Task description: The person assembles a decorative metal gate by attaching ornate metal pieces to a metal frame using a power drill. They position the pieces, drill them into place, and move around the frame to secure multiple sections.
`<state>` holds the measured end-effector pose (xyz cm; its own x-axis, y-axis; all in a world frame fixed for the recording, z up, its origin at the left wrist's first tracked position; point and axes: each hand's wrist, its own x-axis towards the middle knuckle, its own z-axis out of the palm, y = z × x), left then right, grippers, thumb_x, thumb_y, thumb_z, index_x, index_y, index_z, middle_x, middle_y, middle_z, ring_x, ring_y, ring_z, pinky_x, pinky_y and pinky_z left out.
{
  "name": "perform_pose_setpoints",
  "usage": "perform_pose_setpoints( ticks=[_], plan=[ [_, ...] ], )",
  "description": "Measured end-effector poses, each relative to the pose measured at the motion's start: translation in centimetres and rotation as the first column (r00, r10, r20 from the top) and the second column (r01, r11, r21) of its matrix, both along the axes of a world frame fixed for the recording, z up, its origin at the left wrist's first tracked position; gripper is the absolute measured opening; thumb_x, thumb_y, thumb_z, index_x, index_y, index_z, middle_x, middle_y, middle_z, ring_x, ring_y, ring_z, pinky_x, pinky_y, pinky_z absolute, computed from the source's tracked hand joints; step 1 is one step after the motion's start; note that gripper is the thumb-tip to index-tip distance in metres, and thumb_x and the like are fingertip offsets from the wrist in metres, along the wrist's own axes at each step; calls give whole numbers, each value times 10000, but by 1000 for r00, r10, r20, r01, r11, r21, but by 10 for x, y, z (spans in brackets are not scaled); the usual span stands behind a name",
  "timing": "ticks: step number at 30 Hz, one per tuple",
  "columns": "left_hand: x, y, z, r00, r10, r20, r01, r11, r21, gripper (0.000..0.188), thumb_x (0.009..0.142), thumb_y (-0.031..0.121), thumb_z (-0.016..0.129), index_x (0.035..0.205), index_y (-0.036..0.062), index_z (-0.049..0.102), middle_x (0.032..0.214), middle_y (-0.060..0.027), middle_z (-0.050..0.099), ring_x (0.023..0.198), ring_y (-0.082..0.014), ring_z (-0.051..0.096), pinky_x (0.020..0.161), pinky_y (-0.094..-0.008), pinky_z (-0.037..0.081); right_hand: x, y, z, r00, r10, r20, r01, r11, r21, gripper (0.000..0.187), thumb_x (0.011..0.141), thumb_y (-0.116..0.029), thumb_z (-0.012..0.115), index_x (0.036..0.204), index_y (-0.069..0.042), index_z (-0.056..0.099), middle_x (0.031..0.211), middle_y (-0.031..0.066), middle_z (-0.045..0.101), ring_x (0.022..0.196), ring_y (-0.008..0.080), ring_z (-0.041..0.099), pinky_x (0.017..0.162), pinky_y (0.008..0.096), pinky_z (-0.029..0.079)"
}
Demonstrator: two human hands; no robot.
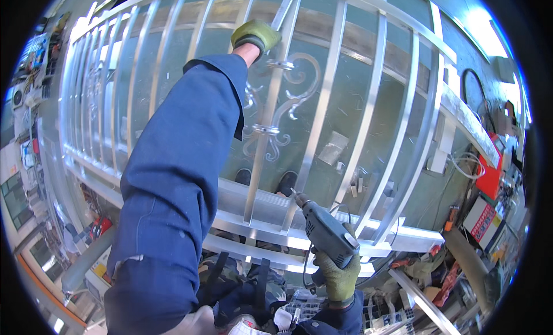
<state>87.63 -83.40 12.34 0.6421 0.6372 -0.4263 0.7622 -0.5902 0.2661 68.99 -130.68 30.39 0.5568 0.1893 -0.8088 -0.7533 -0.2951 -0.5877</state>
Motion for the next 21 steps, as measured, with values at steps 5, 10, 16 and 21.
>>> perform_pose_setpoints(
  ticks=[5,10,16,21],
  plan=[
    [-126,-2,4,915,-105,391,132,990,-41,462,873,537,696,1046,122,801,942,-177,769,881,-371,728,834,-455,558,-12,11,12,993,95,-63,-96,995,-8,614,891,-113,820,1407,-16,499,954,145,737,733,176,683,668,308,563],
    [-328,-128,63,893,440,98,-256,673,-694,434,933,391,766,1218,67,719,983,-113,782,852,-180,727,751,-346,579,-31,23,22,988,135,-74,-127,986,107,525,925,-351,776,1261,13,602,958,133,726,707,163,653,629,283,524],
    [-521,-267,137,721,661,-208,-607,457,-651,495,914,490,772,1209,93,749,1042,-111,770,951,-194,716,885,-362,547,-57,30,36,953,148,-265,-65,953,296,620,1000,-467,662,1375,18,567,1047,118,724,792,133,669,573,231,548],
    [-620,-301,154,637,688,-347,-705,339,-623,417,913,425,779,1208,130,761,1051,-121,714,1027,-264,674,898,-359,514,-112,56,54,943,150,-297,8,882,472,576,1050,-427,595,1408,20,538,1151,114,706,934,161,699,609,246,596]
  ],
)
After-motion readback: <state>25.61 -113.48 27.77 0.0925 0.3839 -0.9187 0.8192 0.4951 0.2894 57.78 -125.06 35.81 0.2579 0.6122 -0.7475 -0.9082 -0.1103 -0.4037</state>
